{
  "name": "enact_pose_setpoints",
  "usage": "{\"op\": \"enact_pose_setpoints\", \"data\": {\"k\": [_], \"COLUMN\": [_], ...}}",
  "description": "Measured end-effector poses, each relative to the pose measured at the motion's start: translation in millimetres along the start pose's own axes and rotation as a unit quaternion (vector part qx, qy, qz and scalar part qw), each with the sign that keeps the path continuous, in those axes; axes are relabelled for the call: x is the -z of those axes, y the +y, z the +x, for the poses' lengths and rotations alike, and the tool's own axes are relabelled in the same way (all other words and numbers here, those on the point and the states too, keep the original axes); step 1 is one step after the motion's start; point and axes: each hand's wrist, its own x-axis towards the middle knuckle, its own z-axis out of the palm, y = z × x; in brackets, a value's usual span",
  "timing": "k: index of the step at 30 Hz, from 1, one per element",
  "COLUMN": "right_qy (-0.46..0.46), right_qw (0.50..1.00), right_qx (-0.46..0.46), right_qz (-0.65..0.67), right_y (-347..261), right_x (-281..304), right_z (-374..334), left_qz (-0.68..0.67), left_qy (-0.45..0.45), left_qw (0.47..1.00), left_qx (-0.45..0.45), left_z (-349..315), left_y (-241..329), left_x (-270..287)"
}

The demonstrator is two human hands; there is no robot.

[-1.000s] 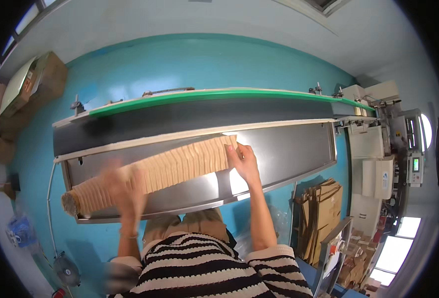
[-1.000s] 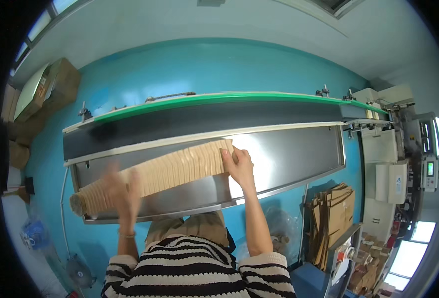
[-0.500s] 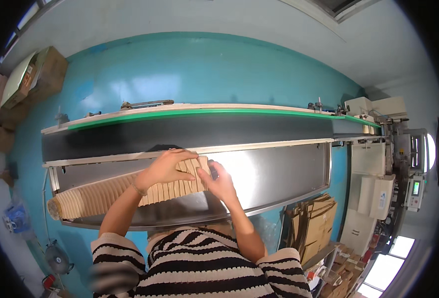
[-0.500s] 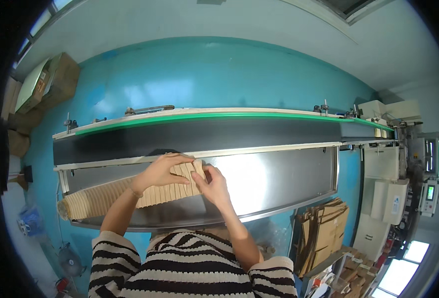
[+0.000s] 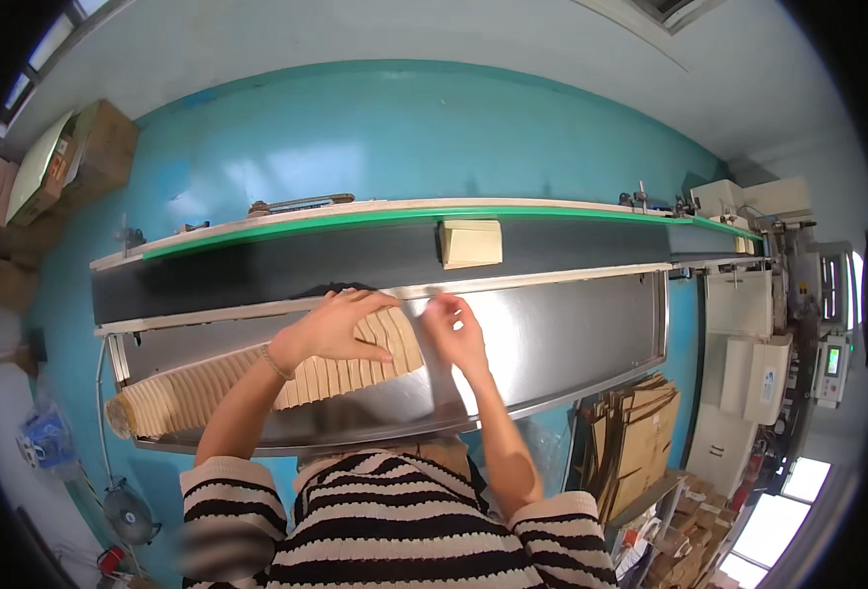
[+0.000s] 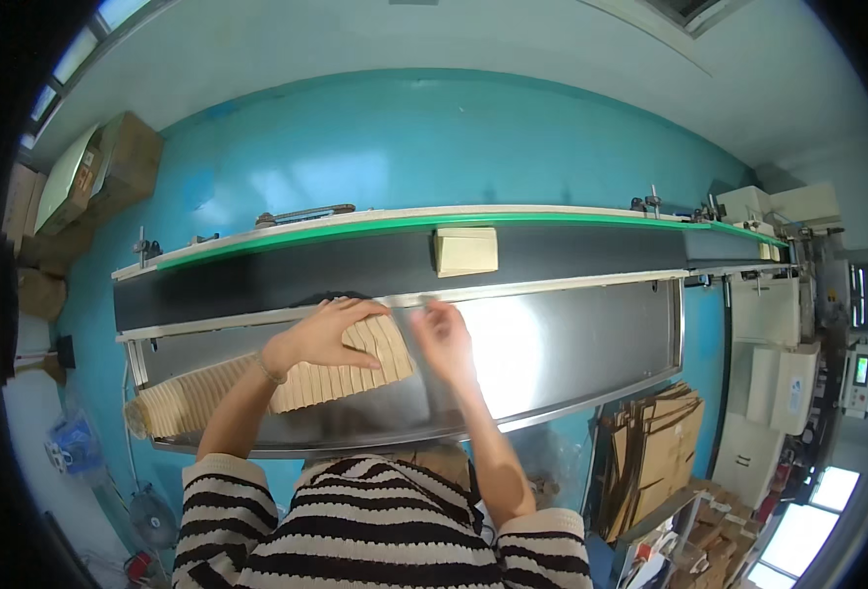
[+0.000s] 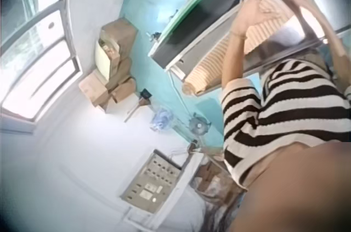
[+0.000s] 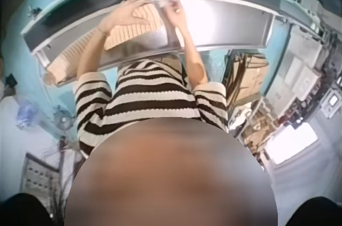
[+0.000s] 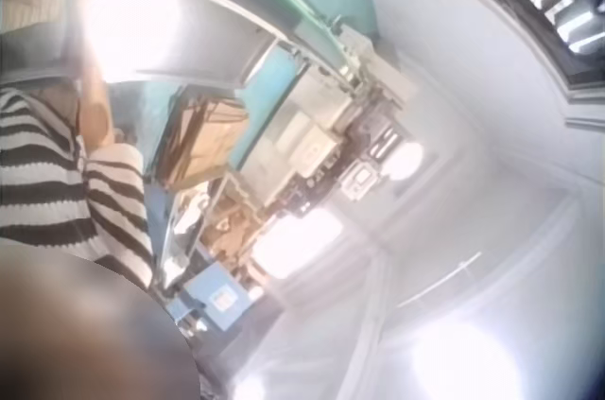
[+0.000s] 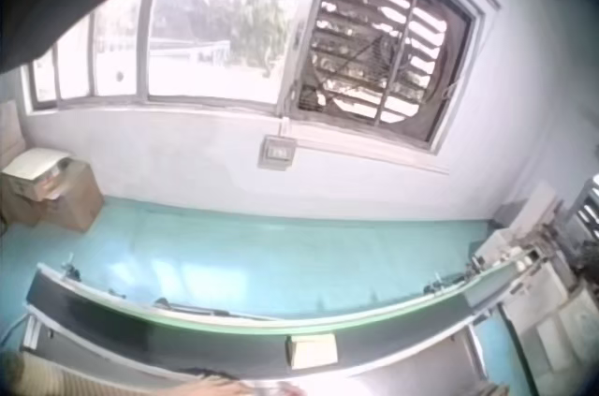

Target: The person is sorting stacks of paper envelopes and placing them onto a moving conveyor belt system in an industrial setting.

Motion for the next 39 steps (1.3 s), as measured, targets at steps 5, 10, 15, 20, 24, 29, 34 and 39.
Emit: {"op": "enact_pose_setpoints", "data": {"k": [5,10,15,20,24,29,34,39], "right_qy": [-0.181,-0.198,-0.081,-0.065,-0.197,-0.112,-0.101,-0.169], "right_qw": [0.973,0.960,0.977,0.997,0.973,0.978,0.991,0.978], "right_qx": [-0.140,-0.173,-0.137,-0.043,-0.112,-0.119,-0.067,-0.124], "right_qz": [0.007,0.096,0.140,-0.025,0.033,0.131,-0.051,0.007], "right_y": [-58.8,-38.6,-22.0,-29.5,-45.3,-29.7,-39.8,-35.8], "right_x": [-4.2,11.4,21.3,-9.5,-10.9,7.1,-11.4,2.9], "right_z": [-22.0,-18.1,10.5,-10.6,-22.4,-2.2,-1.2,-2.9], "left_qz": [-0.065,-0.091,-0.086,-0.070,-0.089,-0.078,-0.081,-0.084], "left_qy": [0.004,-0.008,-0.017,-0.003,0.011,0.016,0.012,0.003], "left_qw": [0.996,0.995,0.996,0.997,0.995,0.997,0.997,0.996], "left_qx": [-0.060,-0.036,-0.029,-0.028,-0.042,-0.022,-0.014,-0.012], "left_z": [-17.6,-19.7,-19.9,-24.1,-31.6,-31.5,-30.0,-33.0], "left_y": [-9.0,-3.9,-3.1,-7.5,-10.4,-9.2,-9.9,-12.0], "left_x": [1.3,5.5,5.3,3.0,1.8,3.0,2.8,4.7]}}
